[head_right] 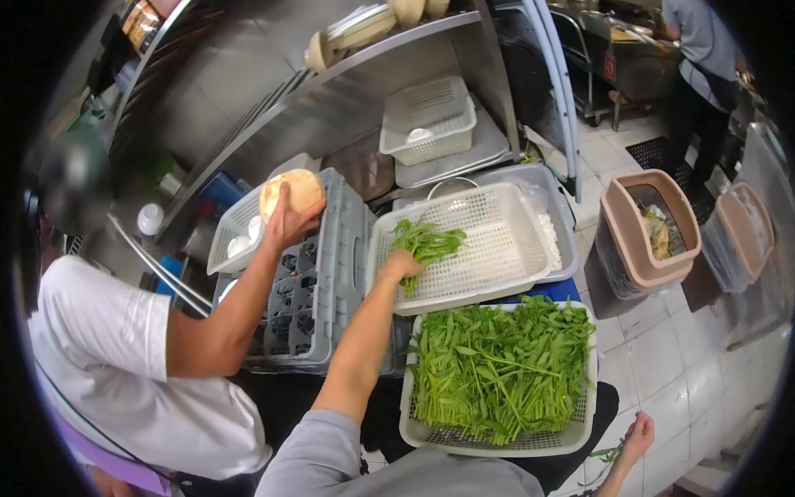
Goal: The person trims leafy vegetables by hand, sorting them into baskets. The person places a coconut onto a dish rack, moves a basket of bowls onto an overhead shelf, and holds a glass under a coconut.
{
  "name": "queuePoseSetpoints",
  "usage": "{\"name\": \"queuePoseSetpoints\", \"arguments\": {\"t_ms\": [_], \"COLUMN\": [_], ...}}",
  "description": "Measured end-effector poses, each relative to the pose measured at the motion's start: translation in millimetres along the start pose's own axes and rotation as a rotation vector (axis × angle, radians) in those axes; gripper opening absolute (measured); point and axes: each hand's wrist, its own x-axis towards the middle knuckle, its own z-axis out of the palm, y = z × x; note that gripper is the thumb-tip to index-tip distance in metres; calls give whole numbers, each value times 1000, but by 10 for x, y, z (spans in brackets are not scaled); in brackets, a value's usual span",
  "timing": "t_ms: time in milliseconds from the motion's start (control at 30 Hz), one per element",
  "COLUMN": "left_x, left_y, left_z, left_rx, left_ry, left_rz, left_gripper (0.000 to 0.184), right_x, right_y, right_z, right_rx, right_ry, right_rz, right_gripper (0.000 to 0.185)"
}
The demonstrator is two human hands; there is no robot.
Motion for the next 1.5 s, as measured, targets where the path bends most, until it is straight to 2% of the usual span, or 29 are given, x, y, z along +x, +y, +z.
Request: {"name": "queuePoseSetpoints", "arguments": {"t_ms": [33, 133, 200, 233, 267, 300, 333, 367, 400, 467, 533, 567, 633, 700, 767, 800, 833, 900, 933, 1000, 1100, 1167, 1233, 1300, 1367, 1500], "left_x": [-6, 169, -121, -219, -383, -564, -831, -1083, -1306, -1775, -2244, -2333, -2497, -2534, -2577, -2579, -2573, -2492, -2486, -2467, -2420, -2349, -2018, -1688, -1529, -1429], "left_y": [-40, -99, 10, 40, 59, 58, 70, 60, -3, -245, -486, -665, -966, -1141, -1222, -1200, -1176, -1180, -1163, -1173, -1192, -1082, -1123, -1243, -1261, -1295], "left_z": [-100, 156, 65, -16, -83, -136, -215, -279, -292, -167, -104, -96, -45, 1, 54, 71, 91, 91, 71, 34, -163, -582, -967, -1225, -1244, -1102], "left_rx": [-53, 171, 281, 230, 175, 163, 22, -116, -117, -406, -511, -520, -346, -399, -443, -342, -240, -221, -234, -247, -299, -327, -167, -210, -249, -422], "left_ry": [-41, 99, 172, 236, 295, 303, 493, 682, 694, 833, 945, 954, 1190, 1195, 1199, 1229, 1252, 1236, 1223, 1213, 1085, 824, 951, 968, 982, 941], "left_rz": [-12, 98, 125, 132, 135, 122, 184, 244, 236, 523, 567, 552, 505, 486, 473, 483, 498, 487, 465, 449, 381, 139, 49, 22, -7, 55], "left_gripper": [55, 61, 62, 62, 62, 62, 62, 61, 61, 46, 32, 32, 26, 24, 22, 20, 19, 19, 19, 19, 35, 62, 85, 89, 94, 106], "right_x": [41, 193, 159, 132, 92, 27, -115, -57, 16, 135, 123, 49, -119, 214, 615, 588, 634, 724, 627, 537, 522, 467, 373, 192, -12, -33], "right_y": [21, 181, 118, 54, -23, -81, -279, -203, -115, -39, -169, -351, -718, -265, 602, 572, 682, 981, 785, 868, 980, 896, 799, 543, 238, 355], "right_z": [17, 25, -87, -142, -205, -205, -52, -91, -120, -96, -23, 46, 169, 251, 227, 320, 409, 647, 660, 720, 780, 774, 788, 793, 759, 822], "right_rx": [15, -20, -67, -55, -234, -416, -281, -281, -275, -263, -336, -341, -516, -665, -669, -655, -652, -467, -626, -607, -508, -762, -829, -898, -952, -856], "right_ry": [-18, -82, -70, -78, -97, -117, -27, -42, -31, -26, -98, -112, -349, -410, -384, -405, -414, -287, -482, -414, -335, -256, -234, -207, -391, -371], "right_rz": [-9, -40, 55, 41, 33, 26, -83, -88, -93, -108, -127, -139, 150, 194, -722, -590, -587, -616, -297, -349, -389, -422, -433, -445, -311, -313], "right_gripper": [16, 20, 22, 22, 28, 43, 31, 31, 32, 33, 36, 36, 39, 40, 43, 44, 44, 28, 33, 32, 33, 33, 32, 32, 44, 44]}}
